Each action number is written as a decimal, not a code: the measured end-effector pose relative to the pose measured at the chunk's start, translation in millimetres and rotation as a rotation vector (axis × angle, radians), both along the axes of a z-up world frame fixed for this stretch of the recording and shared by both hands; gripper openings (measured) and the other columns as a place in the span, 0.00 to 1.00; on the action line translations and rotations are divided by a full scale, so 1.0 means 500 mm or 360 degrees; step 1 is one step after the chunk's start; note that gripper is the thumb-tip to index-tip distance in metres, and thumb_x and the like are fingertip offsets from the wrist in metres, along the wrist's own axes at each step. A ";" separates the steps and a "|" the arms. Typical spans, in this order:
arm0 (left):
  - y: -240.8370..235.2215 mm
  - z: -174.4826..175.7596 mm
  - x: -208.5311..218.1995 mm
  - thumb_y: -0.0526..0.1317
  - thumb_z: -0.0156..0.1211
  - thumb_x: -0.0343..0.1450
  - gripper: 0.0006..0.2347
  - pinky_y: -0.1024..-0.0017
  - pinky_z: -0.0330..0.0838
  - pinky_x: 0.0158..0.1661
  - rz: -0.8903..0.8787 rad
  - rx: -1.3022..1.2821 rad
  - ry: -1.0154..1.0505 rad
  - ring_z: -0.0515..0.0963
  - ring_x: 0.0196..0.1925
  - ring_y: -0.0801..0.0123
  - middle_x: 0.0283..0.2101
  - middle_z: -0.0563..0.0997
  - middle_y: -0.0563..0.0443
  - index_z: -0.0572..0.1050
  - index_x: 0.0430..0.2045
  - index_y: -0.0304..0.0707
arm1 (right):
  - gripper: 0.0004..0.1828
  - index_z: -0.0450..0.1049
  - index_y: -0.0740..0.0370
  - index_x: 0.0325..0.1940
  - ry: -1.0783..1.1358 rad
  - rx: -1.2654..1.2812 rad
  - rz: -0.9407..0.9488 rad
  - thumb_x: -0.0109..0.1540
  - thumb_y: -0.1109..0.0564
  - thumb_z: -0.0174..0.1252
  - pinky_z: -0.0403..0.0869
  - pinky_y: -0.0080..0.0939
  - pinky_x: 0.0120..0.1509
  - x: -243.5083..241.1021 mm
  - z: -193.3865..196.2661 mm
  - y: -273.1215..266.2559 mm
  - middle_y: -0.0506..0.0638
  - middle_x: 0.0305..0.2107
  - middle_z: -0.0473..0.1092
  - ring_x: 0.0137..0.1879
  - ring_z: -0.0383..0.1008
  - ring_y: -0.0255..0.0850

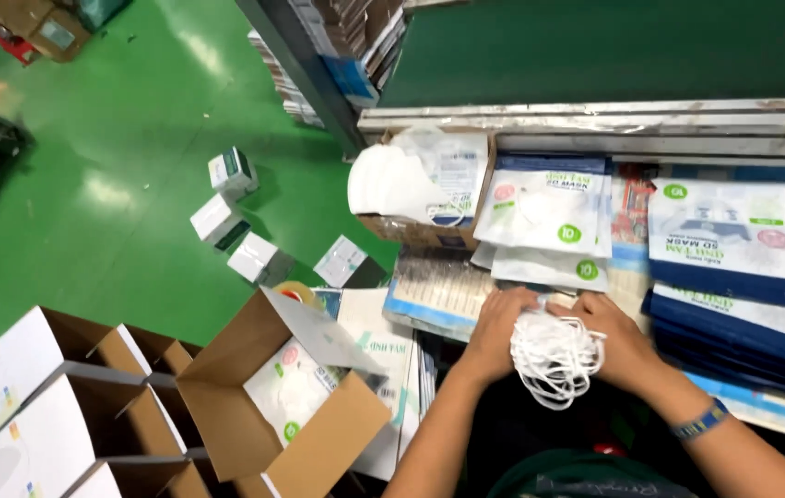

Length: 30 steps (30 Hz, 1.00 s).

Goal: The recorder is packaging stacks of face masks into individual plastic pouches and then placing multiple pouches into cardboard boxes, finishing by sealing one box with a tape dispenser.

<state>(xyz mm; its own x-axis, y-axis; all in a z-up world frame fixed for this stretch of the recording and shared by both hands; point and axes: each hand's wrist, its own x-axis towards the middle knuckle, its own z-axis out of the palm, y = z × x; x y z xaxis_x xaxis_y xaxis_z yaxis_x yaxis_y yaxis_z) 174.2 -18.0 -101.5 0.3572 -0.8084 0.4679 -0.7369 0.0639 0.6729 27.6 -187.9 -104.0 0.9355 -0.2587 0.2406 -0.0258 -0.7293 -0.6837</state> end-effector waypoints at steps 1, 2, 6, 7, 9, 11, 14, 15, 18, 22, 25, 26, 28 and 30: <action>-0.010 -0.008 0.005 0.39 0.63 0.67 0.15 0.48 0.59 0.64 0.0034 0.0087 -0.0001 0.73 0.60 0.45 0.52 0.77 0.42 0.71 0.46 0.38 | 0.22 0.81 0.49 0.53 0.0085 -0.0052 -0.0053 0.53 0.54 0.67 0.70 0.46 0.42 0.004 -0.016 -0.009 0.52 0.30 0.68 0.40 0.70 0.49; -0.005 -0.017 0.006 0.40 0.64 0.66 0.15 0.51 0.63 0.61 0.0064 0.0197 0.0003 0.74 0.56 0.45 0.48 0.77 0.43 0.71 0.44 0.39 | 0.18 0.81 0.47 0.53 0.0176 -0.0081 -0.0105 0.58 0.54 0.65 0.69 0.47 0.42 0.004 -0.037 -0.005 0.52 0.31 0.69 0.41 0.70 0.49; -0.007 0.015 -0.004 0.40 0.64 0.66 0.15 0.59 0.69 0.55 0.0078 0.0171 0.0263 0.74 0.56 0.46 0.48 0.77 0.43 0.71 0.44 0.38 | 0.18 0.74 0.57 0.37 -0.0115 -0.0050 -0.0077 0.47 0.51 0.71 0.71 0.46 0.46 -0.004 -0.032 0.003 0.51 0.32 0.70 0.44 0.71 0.50; -0.008 0.022 -0.004 0.39 0.64 0.67 0.13 0.59 0.70 0.55 0.0048 0.0182 0.0256 0.75 0.56 0.47 0.47 0.77 0.43 0.72 0.42 0.38 | 0.18 0.73 0.58 0.37 -0.0015 0.0047 -0.0149 0.48 0.51 0.70 0.72 0.46 0.46 -0.007 -0.020 0.006 0.51 0.33 0.70 0.44 0.72 0.49; -0.016 0.022 0.004 0.38 0.65 0.67 0.12 0.60 0.70 0.55 0.0017 0.0202 0.0247 0.75 0.56 0.47 0.47 0.78 0.43 0.73 0.41 0.38 | 0.18 0.72 0.59 0.37 0.0085 0.0152 -0.0221 0.49 0.52 0.70 0.73 0.46 0.46 -0.005 -0.020 -0.003 0.51 0.33 0.71 0.44 0.74 0.48; -0.023 0.007 0.007 0.37 0.68 0.63 0.15 0.59 0.70 0.52 0.0048 0.0095 0.0054 0.74 0.52 0.45 0.46 0.77 0.42 0.72 0.40 0.37 | 0.33 0.75 0.58 0.42 -0.0292 -0.0282 -0.0071 0.37 0.45 0.73 0.72 0.48 0.50 -0.010 -0.045 -0.019 0.56 0.39 0.72 0.48 0.72 0.56; -0.033 -0.038 0.020 0.37 0.66 0.69 0.14 0.65 0.74 0.52 0.0119 0.0276 0.0271 0.78 0.50 0.53 0.46 0.78 0.45 0.73 0.47 0.36 | 0.26 0.75 0.60 0.46 0.0396 0.0042 -0.0508 0.47 0.53 0.74 0.73 0.48 0.54 0.007 -0.004 0.001 0.56 0.41 0.74 0.51 0.75 0.54; -0.033 -0.010 0.013 0.37 0.66 0.69 0.14 0.65 0.74 0.52 0.0107 0.0255 0.0238 0.78 0.50 0.53 0.46 0.78 0.45 0.73 0.47 0.36 | 0.26 0.75 0.60 0.46 0.0360 0.0028 -0.0523 0.47 0.53 0.74 0.73 0.48 0.54 0.002 -0.053 -0.024 0.56 0.41 0.74 0.51 0.75 0.54; -0.017 0.065 -0.031 0.38 0.72 0.61 0.31 0.72 0.71 0.47 -0.0142 -0.0223 0.1179 0.73 0.42 0.70 0.44 0.74 0.55 0.65 0.59 0.37 | 0.26 0.76 0.59 0.56 -0.0328 0.0463 0.0200 0.53 0.56 0.66 0.73 0.46 0.62 -0.039 -0.149 -0.077 0.55 0.51 0.77 0.56 0.77 0.48; 0.031 0.075 -0.101 0.42 0.71 0.67 0.25 0.72 0.73 0.54 -0.0487 0.0051 0.1462 0.77 0.52 0.72 0.51 0.79 0.54 0.71 0.59 0.35 | 0.22 0.80 0.60 0.52 -0.0219 0.0509 0.0248 0.53 0.56 0.67 0.74 0.44 0.58 -0.105 -0.046 -0.061 0.54 0.49 0.78 0.55 0.78 0.46; 0.042 0.129 -0.065 0.45 0.68 0.71 0.20 0.66 0.74 0.54 -0.0496 0.0386 0.1211 0.80 0.50 0.63 0.47 0.83 0.45 0.77 0.51 0.28 | 0.19 0.82 0.60 0.49 -0.0171 0.0532 0.0214 0.54 0.56 0.68 0.76 0.43 0.55 -0.154 0.038 -0.104 0.53 0.47 0.79 0.55 0.79 0.44; 0.070 0.159 -0.065 0.45 0.69 0.70 0.19 0.64 0.74 0.53 -0.0535 0.0466 0.1161 0.80 0.49 0.61 0.45 0.83 0.44 0.78 0.49 0.28 | 0.18 0.83 0.60 0.48 -0.0109 0.0580 0.0239 0.54 0.56 0.68 0.76 0.43 0.55 -0.184 0.049 -0.076 0.53 0.47 0.80 0.54 0.79 0.44; 0.049 0.163 -0.013 0.47 0.68 0.70 0.18 0.62 0.75 0.49 -0.0386 0.0787 0.0948 0.82 0.45 0.56 0.41 0.83 0.42 0.79 0.44 0.29 | 0.13 0.83 0.59 0.46 -0.0117 0.0445 -0.0063 0.57 0.57 0.66 0.77 0.41 0.53 -0.225 0.066 -0.163 0.51 0.44 0.80 0.51 0.80 0.42; 0.026 0.192 0.018 0.49 0.66 0.69 0.18 0.59 0.76 0.46 -0.0256 0.1065 0.0659 0.83 0.41 0.52 0.37 0.84 0.41 0.80 0.40 0.30 | 0.09 0.83 0.58 0.43 -0.0168 0.0261 -0.0370 0.60 0.57 0.63 0.78 0.39 0.52 -0.245 0.076 -0.233 0.49 0.42 0.80 0.47 0.81 0.41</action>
